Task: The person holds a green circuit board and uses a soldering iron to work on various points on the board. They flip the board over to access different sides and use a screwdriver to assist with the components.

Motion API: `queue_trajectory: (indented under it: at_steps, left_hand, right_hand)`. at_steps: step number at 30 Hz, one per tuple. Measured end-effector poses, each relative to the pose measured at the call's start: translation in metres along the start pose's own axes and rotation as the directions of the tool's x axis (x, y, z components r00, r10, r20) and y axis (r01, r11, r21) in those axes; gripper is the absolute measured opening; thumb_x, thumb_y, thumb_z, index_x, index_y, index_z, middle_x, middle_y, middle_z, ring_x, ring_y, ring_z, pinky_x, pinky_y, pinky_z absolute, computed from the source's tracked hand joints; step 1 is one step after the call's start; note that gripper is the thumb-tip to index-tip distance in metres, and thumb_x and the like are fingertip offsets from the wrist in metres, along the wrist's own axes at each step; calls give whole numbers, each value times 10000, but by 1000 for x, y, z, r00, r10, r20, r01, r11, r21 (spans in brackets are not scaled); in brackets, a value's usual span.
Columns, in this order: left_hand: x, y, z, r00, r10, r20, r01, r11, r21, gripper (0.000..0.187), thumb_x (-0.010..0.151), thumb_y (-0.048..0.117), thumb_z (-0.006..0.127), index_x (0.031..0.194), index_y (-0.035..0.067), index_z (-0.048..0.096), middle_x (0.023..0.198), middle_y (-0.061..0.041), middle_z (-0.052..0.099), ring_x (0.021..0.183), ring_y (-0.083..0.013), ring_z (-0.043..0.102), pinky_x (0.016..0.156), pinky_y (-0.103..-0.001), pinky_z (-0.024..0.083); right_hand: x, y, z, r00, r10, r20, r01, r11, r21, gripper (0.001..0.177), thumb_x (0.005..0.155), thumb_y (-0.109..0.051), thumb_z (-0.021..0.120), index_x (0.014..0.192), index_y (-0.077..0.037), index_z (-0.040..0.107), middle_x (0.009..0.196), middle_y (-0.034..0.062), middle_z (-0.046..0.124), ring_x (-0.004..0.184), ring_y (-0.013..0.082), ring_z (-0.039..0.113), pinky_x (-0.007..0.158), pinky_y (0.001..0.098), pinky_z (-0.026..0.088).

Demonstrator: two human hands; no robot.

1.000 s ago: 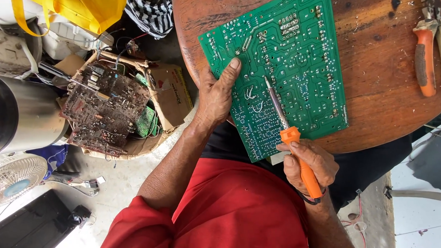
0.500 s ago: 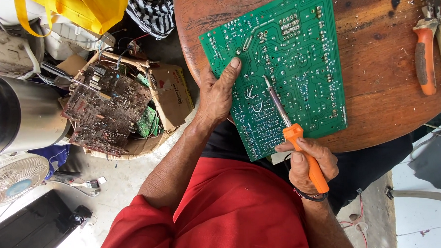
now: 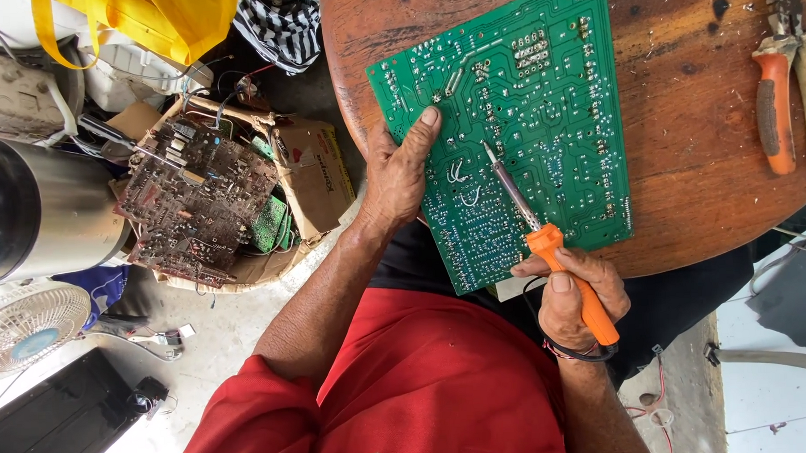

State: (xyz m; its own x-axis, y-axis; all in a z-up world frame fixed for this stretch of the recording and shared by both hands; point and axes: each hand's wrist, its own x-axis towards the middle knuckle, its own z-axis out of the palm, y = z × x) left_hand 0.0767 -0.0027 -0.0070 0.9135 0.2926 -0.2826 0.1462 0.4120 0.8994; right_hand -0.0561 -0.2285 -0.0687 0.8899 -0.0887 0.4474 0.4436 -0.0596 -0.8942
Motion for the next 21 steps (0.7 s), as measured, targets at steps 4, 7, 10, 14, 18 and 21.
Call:
queue_trajectory:
  at_steps: [4, 7, 10, 14, 18, 21]
  left_hand:
    - [1, 0, -1, 1000, -5, 13, 5, 1000, -8, 222, 933, 313, 757, 847, 115, 703, 644, -50, 693, 601, -126, 707, 538, -298, 623]
    - [3, 0, -3, 1000, -12, 12, 12, 1000, 11, 222, 934, 312, 755, 839, 117, 706, 641, -49, 696, 595, -124, 709, 533, -293, 622]
    - [2, 0, -2, 1000, -8, 15, 8, 1000, 13, 230, 929, 322, 761, 849, 112, 708, 644, -59, 695, 589, -133, 707, 530, -304, 625]
    - [3, -1, -3, 1000, -4, 18, 4, 1000, -7, 210, 933, 309, 759, 853, 120, 714, 657, -37, 696, 608, -116, 704, 545, -299, 627]
    - [3, -3, -3, 1000, 0, 14, 1, 1000, -24, 212, 929, 310, 767, 859, 117, 715, 663, -44, 699, 615, -122, 707, 543, -305, 627]
    - [4, -6, -6, 1000, 5, 17, -5, 1000, -5, 206, 936, 307, 760, 856, 122, 719, 663, -39, 698, 616, -117, 705, 543, -301, 624]
  right_hand:
    - [-2, 2, -2, 1000, -18, 21, 20, 996, -88, 263, 962, -72, 573, 1032, 182, 567, 814, 314, 688, 642, 412, 755, 528, 405, 652]
    - [1, 1, -1, 999, 3, 34, 2, 992, -129, 269, 953, -63, 562, 1049, 188, 575, 854, 315, 697, 660, 418, 757, 517, 409, 650]
    - [3, 0, 3, 1000, 14, 16, -13, 998, -61, 275, 964, -81, 574, 1028, 185, 559, 821, 310, 687, 657, 416, 759, 546, 422, 655]
    - [7, -4, 8, 1000, -29, 10, 30, 991, -129, 260, 965, -63, 557, 1028, 188, 581, 830, 294, 678, 633, 406, 747, 529, 427, 644]
    - [4, 2, 2, 999, 36, -5, -36, 999, -31, 261, 969, -87, 560, 1021, 169, 550, 794, 301, 667, 624, 418, 743, 501, 422, 651]
    - [6, 6, -1, 999, 48, -3, -48, 998, 31, 262, 980, -89, 552, 1021, 169, 534, 766, 316, 652, 621, 441, 736, 514, 448, 646]
